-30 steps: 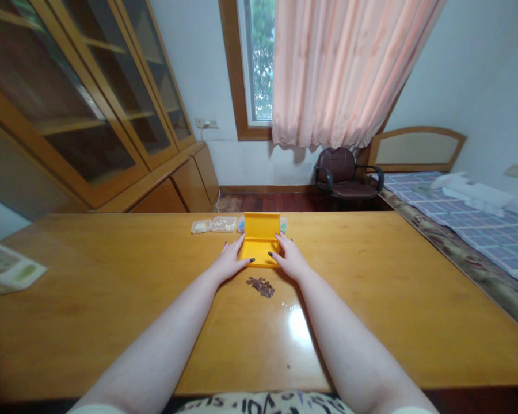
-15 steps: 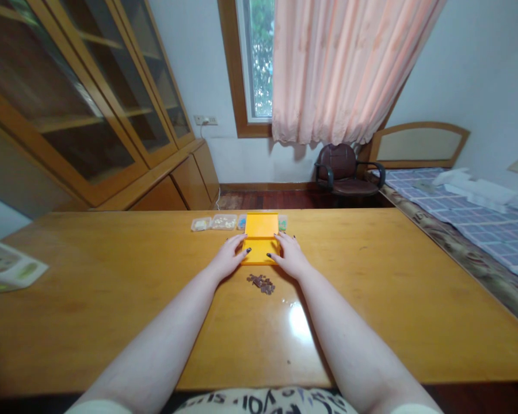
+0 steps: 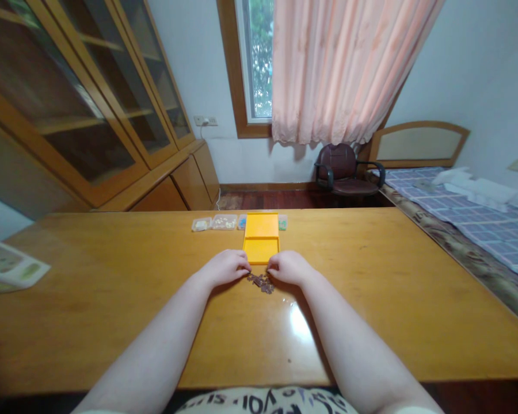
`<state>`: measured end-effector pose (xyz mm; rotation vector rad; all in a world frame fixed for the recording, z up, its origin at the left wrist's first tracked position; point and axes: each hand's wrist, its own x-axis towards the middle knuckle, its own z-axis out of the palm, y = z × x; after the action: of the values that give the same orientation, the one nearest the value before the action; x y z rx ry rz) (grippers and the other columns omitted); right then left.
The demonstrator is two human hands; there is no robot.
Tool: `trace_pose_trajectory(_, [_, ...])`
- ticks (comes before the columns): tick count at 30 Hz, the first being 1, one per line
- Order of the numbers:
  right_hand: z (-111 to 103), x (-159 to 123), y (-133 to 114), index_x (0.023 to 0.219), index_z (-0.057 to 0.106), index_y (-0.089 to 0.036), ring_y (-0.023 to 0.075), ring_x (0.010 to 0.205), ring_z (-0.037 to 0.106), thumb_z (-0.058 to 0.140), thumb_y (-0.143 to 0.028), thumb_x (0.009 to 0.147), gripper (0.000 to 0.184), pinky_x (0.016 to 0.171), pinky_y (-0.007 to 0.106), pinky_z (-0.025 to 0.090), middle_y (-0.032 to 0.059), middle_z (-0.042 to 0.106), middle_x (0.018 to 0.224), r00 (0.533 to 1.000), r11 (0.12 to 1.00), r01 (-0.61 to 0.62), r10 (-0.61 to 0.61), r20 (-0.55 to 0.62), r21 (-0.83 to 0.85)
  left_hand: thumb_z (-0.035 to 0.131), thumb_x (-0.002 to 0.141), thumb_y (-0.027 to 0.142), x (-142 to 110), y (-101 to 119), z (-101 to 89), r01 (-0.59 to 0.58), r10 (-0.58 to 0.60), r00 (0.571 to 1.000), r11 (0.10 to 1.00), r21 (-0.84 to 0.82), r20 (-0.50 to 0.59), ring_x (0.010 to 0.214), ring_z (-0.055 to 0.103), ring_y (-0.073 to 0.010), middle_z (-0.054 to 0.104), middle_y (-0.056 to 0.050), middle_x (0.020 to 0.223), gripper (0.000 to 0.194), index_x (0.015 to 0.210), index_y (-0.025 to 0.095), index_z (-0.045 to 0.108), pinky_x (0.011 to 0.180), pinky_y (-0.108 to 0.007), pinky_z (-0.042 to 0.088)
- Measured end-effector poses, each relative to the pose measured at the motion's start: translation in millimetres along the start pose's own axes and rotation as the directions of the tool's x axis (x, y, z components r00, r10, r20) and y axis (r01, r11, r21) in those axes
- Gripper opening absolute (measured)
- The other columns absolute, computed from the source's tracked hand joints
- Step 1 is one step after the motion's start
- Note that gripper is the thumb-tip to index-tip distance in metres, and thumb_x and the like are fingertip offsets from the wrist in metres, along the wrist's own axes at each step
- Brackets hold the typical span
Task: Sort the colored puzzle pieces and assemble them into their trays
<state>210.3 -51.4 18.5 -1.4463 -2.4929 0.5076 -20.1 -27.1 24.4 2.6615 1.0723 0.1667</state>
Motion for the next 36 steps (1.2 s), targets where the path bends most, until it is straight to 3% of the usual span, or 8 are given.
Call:
trace_pose_trajectory(8, [-2,-1,-10,0.086,0.075,-0.031,0.016,0.066,0.063,0.053,-0.025,0.076,0.024,0.059,0.023,0.038,-0.0004,0.073,0.08,0.994,0.994,0.072,-0.065,0.084,-0.082,0.056,0.077,0.023,1,-1,4.8,-0.039,0.04,0.999,0.999,0.024,-0.009,0.075,0.06,-0.015,0.065,-0.001,0.081,0.018,0.083,0.028,0.073,0.069,-0.024,0.044])
trace_pose_trajectory(17, [2,1,-18,0.074,0.075,-0.027,0.0161,0.058,0.06,0.053,-0.026,0.075,0.022,0.054,0.024,0.035,0.0025,0.072,0.07,0.996,0.98,0.078,-0.068,0.061,-0.181,0.056,0.077,0.025,1,2,5.7,-0.064,0.065,0.998,0.997,0.044,-0.016,0.076,0.06,-0.0155,0.065,-0.001,0.083,0.017,0.085,0.027,0.071,0.07,-0.025,0.043])
trace_pose_trajectory(28, [3,2,-18,0.077,0.074,-0.023,0.016,0.063,0.061,0.051,-0.028,0.078,0.024,0.057,0.023,0.035,0.0047,0.072,0.075,0.994,0.96,0.056,-0.029,0.101,-0.274,0.054,0.076,0.022,2,5,6.3,-0.041,0.042,0.999,0.998,0.057,-0.007,0.073,0.058,-0.0144,0.065,-0.002,0.08,0.014,0.077,0.02,0.068,0.066,-0.023,0.041])
trace_pose_trajectory(32, [0,1,-13,0.078,0.072,-0.023,0.0145,0.068,0.06,0.051,-0.03,0.081,0.023,0.062,0.022,0.036,0.0036,0.071,0.077,1.0,0.983,-0.004,0.0,-0.027,-0.182,0.055,0.076,0.022,1,5,5.8,-0.04,0.041,0.999,0.998,0.054,-0.013,0.072,0.057,-0.0138,0.064,-0.001,0.079,0.012,0.076,0.02,0.067,0.066,-0.023,0.041])
trace_pose_trajectory(36, [3,4,-4,0.087,0.071,-0.022,0.015,0.072,0.06,0.048,-0.032,0.085,0.026,0.065,0.023,0.037,0.0043,0.07,0.079,0.967,0.983,-0.161,0.138,-0.214,-0.093,0.056,0.078,0.023,3,2,7.8,-0.058,0.059,0.995,0.998,0.013,-0.077,0.073,0.057,-0.0132,0.063,-0.001,0.079,0.011,0.075,0.02,0.066,0.068,-0.023,0.042])
